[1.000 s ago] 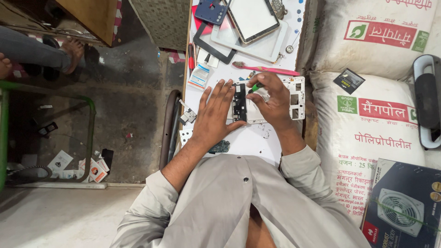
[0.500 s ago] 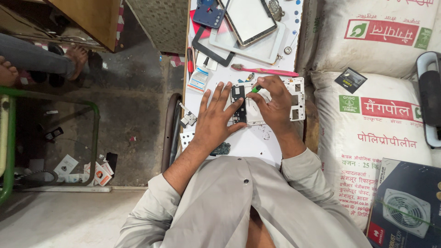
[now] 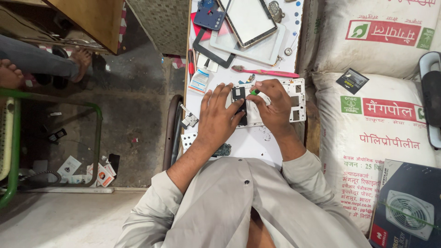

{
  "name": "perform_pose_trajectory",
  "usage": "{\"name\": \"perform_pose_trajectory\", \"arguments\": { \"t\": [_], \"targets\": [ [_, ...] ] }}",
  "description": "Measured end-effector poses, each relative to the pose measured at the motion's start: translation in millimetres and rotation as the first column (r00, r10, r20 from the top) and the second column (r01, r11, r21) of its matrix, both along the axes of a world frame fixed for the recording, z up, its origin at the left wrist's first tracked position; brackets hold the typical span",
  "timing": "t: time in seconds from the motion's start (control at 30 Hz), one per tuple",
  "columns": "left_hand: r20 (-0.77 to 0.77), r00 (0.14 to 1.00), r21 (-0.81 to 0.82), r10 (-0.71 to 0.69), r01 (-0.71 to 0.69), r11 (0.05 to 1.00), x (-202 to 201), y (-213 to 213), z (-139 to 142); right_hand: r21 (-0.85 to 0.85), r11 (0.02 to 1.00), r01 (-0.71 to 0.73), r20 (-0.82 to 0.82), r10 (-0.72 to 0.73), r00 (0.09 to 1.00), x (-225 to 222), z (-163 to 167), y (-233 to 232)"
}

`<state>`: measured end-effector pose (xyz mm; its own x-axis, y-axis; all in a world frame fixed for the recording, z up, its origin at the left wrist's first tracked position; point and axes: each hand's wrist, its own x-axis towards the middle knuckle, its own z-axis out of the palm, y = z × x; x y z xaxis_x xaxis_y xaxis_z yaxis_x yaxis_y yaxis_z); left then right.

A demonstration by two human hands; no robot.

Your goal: The person brushes a green phone circuit board with a pink toothbrush, then holds a white phone frame and uses a green-handled screwdriver to work on a black component fitted into the frame, repeatedly turning the screwdriver and repositioning the part.

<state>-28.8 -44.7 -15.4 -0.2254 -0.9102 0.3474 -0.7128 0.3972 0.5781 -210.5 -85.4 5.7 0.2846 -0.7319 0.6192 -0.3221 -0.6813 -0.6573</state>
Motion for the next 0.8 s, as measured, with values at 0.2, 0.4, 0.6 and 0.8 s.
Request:
{"name": "perform_pose_trajectory", "arguments": {
  "t": [0.2, 0.4, 0.6, 0.8],
  "targets": [
    [-0.058, 0.998, -0.080, -0.007, 0.003, 0.997, -4.8, -3.6, 2.6, 0.184, 0.971, -0.149, 0.086, 0.135, 0.987, -4.4, 6.4, 9.0],
    [-0.153, 0.986, 0.002, -0.061, 0.062, 0.998, -6.7, -10.4, 0.2, -0.041, 0.999, 0.018, -0.020, -0.019, 1.000, 1.4, 0.1, 7.1],
    [-0.248, 0.965, 0.048, -0.090, 0.105, 0.993, -12.9, -16.7, -6.4, 0.093, 0.996, 0.004, 0.053, -0.009, 0.999, -1.3, -3.0, 10.9],
    [-0.264, 0.964, 0.116, -0.045, 0.078, 0.990, -12.9, -21.6, -13.5, 0.085, 0.994, -0.071, 0.045, 0.068, 0.997, 0.6, 3.8, 12.4]
  ]
}}
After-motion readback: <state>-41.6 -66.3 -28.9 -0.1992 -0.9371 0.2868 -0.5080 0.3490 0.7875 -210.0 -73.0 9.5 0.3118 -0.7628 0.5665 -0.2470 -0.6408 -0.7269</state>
